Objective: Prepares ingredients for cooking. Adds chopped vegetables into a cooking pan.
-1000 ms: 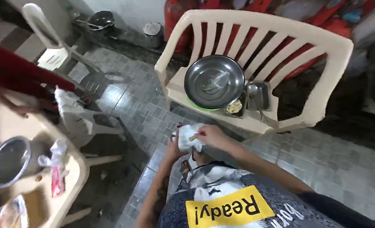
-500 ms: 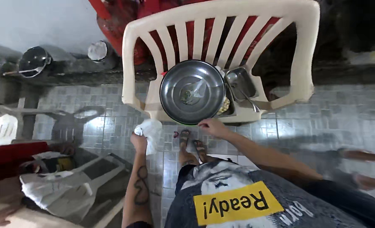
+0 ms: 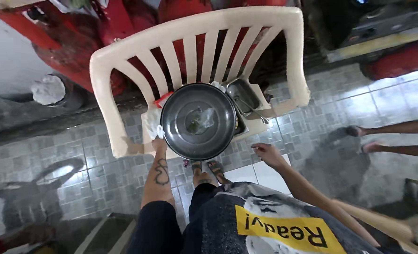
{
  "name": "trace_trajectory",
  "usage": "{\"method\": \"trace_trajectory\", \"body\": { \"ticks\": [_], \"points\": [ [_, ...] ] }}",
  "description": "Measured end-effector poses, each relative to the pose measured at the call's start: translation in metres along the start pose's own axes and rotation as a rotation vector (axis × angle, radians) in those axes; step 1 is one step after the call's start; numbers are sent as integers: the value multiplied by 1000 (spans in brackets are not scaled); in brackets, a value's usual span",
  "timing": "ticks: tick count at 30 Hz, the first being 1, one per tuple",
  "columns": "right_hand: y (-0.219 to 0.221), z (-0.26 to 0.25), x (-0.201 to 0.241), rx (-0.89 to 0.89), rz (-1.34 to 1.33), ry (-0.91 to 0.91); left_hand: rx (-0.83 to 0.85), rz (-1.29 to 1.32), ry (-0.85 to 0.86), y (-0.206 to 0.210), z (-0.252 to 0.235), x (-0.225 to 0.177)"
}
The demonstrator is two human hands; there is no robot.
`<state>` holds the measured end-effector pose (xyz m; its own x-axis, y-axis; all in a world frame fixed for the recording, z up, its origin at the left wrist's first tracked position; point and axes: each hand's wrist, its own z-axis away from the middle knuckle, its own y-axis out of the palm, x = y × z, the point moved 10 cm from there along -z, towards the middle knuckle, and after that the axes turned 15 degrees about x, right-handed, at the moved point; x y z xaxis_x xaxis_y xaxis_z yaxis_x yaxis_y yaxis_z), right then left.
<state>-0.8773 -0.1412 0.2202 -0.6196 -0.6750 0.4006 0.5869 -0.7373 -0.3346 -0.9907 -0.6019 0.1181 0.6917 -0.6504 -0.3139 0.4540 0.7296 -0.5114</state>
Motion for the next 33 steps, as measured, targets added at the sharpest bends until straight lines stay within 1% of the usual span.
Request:
{"method": "trace_trajectory", "body": {
  "ticks": [2, 3, 4, 5, 7, 9, 10, 11, 12, 13, 14, 15, 16, 18, 19, 21, 23, 25, 27, 28, 29, 30, 32, 33],
  "points": [
    [-7, 9, -25, -51, -98, 42, -128, -24, 7, -8, 8, -21],
    [-9, 14, -35, -76, -135, 55, -209, -10, 67, -11, 17, -35],
    [-9, 18, -44, -95, -168, 85, -257, -17, 178, -8, 29, -57],
    [-10, 21, -50, -110, -201, 115, -266, -44, 306, 1, 41, -84],
    [-7, 24, -57, -122, -257, 163, -149, -144, 528, 44, 57, -140],
    [-5, 23, -52, -113, -279, 162, 3, -295, 677, 98, 59, -186],
    [-6, 23, -46, -109, -282, 149, 101, -368, 660, 122, 51, -198],
    [-8, 23, -41, -107, -277, 134, 186, -426, 578, 137, 41, -203],
    [-11, 25, -37, -107, -270, 115, 247, -455, 480, 142, 29, -200],
    [-15, 27, -34, -110, -264, 98, 281, -424, 409, 140, 20, -196],
    [-19, 31, -34, -115, -253, 87, 273, -400, 366, 132, 15, -194],
    [-24, 35, -36, -125, -236, 77, 250, -387, 371, 123, 17, -197],
    [-31, 39, -37, -139, -223, 63, 205, -381, 423, 112, 25, -207],
    [-41, 48, -37, -160, -211, 22, 133, -372, 581, 93, 52, -227],
    [-47, 53, -34, -171, -207, -14, 133, -381, 638, 88, 72, -235],
    [-65, 69, -14, -214, -173, -146, 172, -402, 688, 84, 116, -254],
    [-85, 92, 24, -292, -101, -380, 235, -368, 706, 85, 160, -272],
    [-104, 118, 73, -366, -1, -654, 294, -312, 741, 93, 205, -296],
    [-122, 134, 113, -375, 94, -866, 365, -284, 785, 110, 248, -324],
    [-130, 134, 125, -342, 143, -915, 397, -286, 802, 122, 268, -337],
    [-136, 126, 129, -265, 190, -898, 417, -292, 815, 136, 286, -348],
    [-139, 113, 125, -174, 249, -838, 425, -304, 811, 151, 301, -356],
    [-139, 89, 96, 10, 408, -679, 407, -315, 806, 183, 331, -366],
    [-142, 81, 76, 45, 458, -644, 401, -314, 822, 201, 348, -375]
  ]
}}
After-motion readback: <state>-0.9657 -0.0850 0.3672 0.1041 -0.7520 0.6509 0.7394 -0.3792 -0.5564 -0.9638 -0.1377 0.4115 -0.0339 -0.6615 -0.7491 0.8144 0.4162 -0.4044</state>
